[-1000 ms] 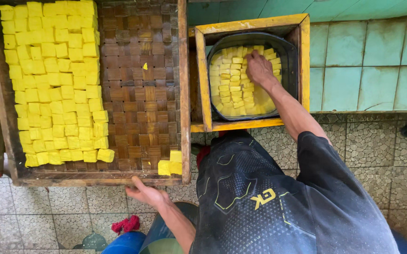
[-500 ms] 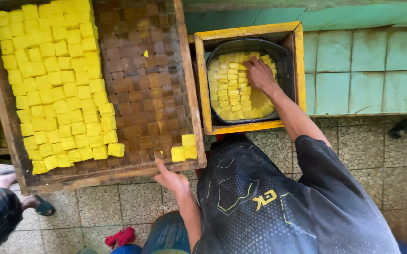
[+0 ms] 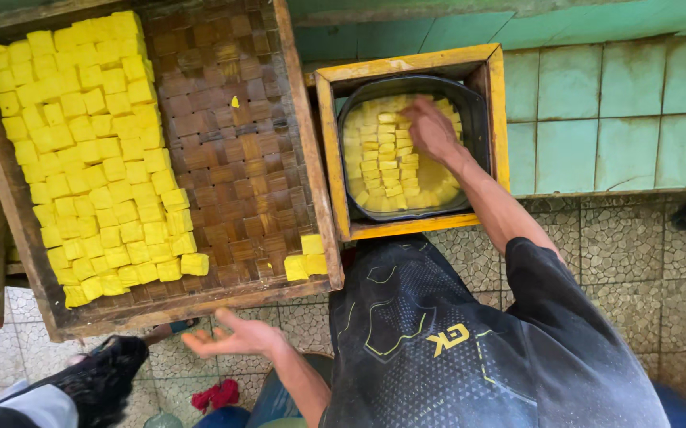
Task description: The person transfers yellow cubed food items from a woven tray into a black tub filled with liquid. The person repeatedly picks up the cubes by hand and places them into the tub.
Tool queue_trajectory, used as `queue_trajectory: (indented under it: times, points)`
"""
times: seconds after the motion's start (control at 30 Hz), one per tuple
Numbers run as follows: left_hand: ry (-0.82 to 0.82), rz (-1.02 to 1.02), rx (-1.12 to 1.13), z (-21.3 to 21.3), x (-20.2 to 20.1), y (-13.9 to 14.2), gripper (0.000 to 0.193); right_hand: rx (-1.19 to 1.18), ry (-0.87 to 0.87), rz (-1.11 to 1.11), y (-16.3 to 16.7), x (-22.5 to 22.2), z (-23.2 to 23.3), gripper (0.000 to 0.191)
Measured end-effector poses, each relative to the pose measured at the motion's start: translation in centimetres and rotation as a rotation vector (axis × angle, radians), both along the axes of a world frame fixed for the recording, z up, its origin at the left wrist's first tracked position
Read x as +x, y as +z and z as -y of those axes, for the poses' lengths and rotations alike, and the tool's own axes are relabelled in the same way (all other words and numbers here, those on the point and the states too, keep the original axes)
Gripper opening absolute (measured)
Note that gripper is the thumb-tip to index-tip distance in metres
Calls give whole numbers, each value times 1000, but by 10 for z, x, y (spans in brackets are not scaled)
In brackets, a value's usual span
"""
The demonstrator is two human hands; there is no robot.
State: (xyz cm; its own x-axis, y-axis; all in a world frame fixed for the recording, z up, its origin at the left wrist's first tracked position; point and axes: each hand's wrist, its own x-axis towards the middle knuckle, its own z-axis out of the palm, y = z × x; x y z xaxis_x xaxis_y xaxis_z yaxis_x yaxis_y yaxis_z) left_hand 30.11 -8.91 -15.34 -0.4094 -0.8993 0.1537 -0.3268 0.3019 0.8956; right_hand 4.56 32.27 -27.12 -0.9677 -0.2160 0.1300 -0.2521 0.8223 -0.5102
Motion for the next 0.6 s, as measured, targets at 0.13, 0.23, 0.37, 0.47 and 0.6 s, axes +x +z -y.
queue_trajectory:
  times: [0.13, 0.23, 0.37, 0.47, 0.6]
  points:
    - [-75, -37, -125, 33, -15, 7, 66, -62, 179, 56, 8, -9, 8, 37]
    - [-159, -59, -187, 65, -37, 6, 65, -107, 22, 22, 33, -16, 18, 32]
    - [-252, -21, -263, 115, -71, 1, 61, -264, -181, 115, 91, -23, 47, 23]
    - [-474, 63, -408, 152, -96, -4, 63, -480, -75, -38, 135, -36, 105, 19]
    - [-718, 327, -585, 201, -120, 6, 70, -591, 55, -13, 168, -80, 230, 24]
